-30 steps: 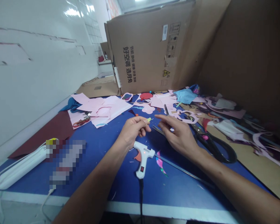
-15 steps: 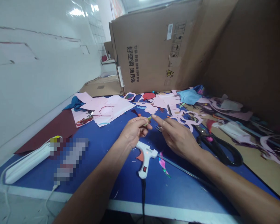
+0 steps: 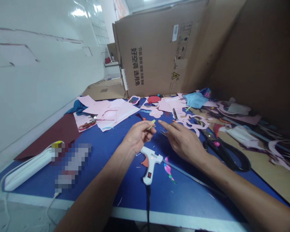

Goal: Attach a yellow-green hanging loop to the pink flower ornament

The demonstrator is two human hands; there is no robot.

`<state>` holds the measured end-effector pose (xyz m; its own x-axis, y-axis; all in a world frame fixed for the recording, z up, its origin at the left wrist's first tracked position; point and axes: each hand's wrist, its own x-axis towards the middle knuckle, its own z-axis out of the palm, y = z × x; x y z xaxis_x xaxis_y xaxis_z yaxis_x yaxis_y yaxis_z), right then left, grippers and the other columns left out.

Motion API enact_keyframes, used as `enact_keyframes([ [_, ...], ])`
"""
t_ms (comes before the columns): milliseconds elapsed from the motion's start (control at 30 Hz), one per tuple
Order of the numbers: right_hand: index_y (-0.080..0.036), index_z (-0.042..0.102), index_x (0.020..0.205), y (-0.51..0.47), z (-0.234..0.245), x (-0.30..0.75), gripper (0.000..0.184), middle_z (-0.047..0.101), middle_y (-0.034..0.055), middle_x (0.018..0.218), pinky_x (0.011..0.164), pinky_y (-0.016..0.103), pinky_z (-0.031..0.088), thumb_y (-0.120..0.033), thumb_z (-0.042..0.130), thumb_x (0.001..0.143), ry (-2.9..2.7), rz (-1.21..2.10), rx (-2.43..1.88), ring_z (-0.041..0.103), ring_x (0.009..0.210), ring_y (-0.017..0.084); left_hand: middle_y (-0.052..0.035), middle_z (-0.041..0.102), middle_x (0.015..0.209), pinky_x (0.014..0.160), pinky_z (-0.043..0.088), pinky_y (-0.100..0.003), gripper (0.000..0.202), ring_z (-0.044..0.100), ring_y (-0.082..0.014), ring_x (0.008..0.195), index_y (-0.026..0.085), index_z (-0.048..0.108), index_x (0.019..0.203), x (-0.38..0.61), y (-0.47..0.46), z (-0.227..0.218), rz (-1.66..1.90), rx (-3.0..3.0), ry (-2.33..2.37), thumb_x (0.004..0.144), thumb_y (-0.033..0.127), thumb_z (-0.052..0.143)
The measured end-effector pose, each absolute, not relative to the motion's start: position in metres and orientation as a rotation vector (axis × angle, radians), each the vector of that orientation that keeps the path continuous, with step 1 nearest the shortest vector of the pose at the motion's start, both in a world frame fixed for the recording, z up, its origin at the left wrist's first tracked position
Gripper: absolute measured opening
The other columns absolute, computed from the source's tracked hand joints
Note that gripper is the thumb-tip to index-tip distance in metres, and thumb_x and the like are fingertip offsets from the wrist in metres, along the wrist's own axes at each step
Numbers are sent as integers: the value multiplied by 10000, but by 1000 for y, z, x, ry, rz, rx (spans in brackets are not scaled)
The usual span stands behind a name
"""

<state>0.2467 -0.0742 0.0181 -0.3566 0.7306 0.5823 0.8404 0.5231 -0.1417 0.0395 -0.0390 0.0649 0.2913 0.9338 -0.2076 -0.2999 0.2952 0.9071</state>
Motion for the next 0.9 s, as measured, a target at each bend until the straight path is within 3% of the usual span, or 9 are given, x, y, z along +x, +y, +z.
enact_keyframes([
  [133,-273,390,1691,-76,21,245,622,686,86,1030,740,356,531,-162,431,1080,-2139,-232,-1254,658,878,255,-4,645,641,436,328,-161,84,490,-49,438,135,694,817,40,-39,64,992,896,889,853,211,701],
  [267,-298,389,1696,-77,23,242,640,672,74,1013,722,340,506,-128,416,1079,-2197,-303,-1193,627,826,237,-8,645,624,438,341,-165,72,498,-58,433,146,675,791,42,-38,62,1002,893,882,855,177,666],
  [533,-241,510,1631,-73,18,246,559,703,98,1061,746,358,541,-179,480,1076,-2137,-147,-1269,687,891,257,-14,661,633,451,347,-175,80,500,-58,439,133,710,819,41,-37,60,993,919,903,852,202,686],
  [700,-239,717,1390,-70,19,244,369,778,89,1099,852,383,586,-228,553,1059,-1918,167,-1162,738,945,248,-29,698,647,460,348,-198,99,510,-70,449,155,710,784,43,-39,59,997,1086,963,846,231,695],
  [900,-299,551,1601,-76,23,244,530,756,81,1107,836,378,577,-198,462,1089,-1939,72,-1137,721,947,240,-30,725,655,468,331,-217,164,505,-73,449,178,682,726,49,-45,62,1031,1295,1050,878,238,677],
])
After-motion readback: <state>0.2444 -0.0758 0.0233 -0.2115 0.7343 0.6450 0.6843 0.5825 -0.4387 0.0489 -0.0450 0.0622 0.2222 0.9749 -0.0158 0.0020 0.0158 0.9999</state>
